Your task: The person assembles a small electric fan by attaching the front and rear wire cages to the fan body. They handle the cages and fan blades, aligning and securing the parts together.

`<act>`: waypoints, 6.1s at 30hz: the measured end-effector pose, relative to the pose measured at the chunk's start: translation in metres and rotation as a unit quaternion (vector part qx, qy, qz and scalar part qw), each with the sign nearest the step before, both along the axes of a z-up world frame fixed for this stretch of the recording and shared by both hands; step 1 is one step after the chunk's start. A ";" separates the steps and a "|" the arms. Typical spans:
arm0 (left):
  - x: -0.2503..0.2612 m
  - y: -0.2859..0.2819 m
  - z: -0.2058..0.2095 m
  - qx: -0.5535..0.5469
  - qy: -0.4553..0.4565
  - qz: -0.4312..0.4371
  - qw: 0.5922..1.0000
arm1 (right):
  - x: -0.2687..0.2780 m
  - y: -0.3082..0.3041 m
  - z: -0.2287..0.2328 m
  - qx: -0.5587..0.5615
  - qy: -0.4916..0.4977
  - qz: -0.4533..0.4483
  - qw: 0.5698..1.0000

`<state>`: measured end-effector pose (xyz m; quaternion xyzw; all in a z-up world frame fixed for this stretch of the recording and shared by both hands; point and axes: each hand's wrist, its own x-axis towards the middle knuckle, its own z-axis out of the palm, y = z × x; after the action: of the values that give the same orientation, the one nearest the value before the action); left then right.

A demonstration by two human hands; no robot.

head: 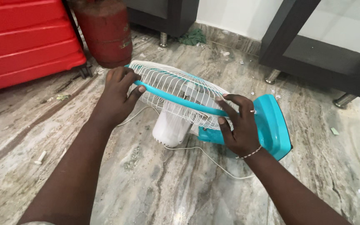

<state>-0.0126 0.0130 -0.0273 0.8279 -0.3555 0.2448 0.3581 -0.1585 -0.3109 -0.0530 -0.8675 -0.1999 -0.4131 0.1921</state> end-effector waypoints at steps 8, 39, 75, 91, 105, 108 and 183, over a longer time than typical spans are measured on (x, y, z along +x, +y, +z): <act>0.001 0.001 0.002 -0.012 0.023 -0.020 0.999 | -0.009 0.008 -0.005 0.001 0.000 -0.016 1.000; 0.012 0.003 0.003 0.007 -0.016 -0.042 0.999 | -0.018 -0.058 -0.074 0.188 0.025 -0.120 0.975; -0.024 0.019 -0.005 0.010 -0.011 -0.011 1.000 | 0.068 -0.161 -0.104 0.721 0.431 -0.076 0.537; -0.101 0.077 -0.009 0.052 -0.014 -0.017 0.998 | 0.004 -0.105 -0.073 0.725 0.416 -0.059 0.546; -0.105 0.084 -0.014 -0.087 0.110 -0.014 0.990 | 0.014 -0.109 -0.096 0.707 0.395 0.001 0.587; -0.099 0.078 -0.028 -0.181 0.195 -0.019 0.964 | 0.010 -0.106 -0.093 0.704 0.394 -0.008 0.591; -0.035 0.103 -0.024 -0.104 0.391 0.378 0.833 | -0.062 -0.042 -0.107 0.167 0.333 -0.319 0.872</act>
<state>-0.0476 0.1161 -0.0511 0.8822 0.1826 0.0523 0.4309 -0.2203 -0.3527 -0.1599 -0.9252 0.2354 -0.1660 0.2470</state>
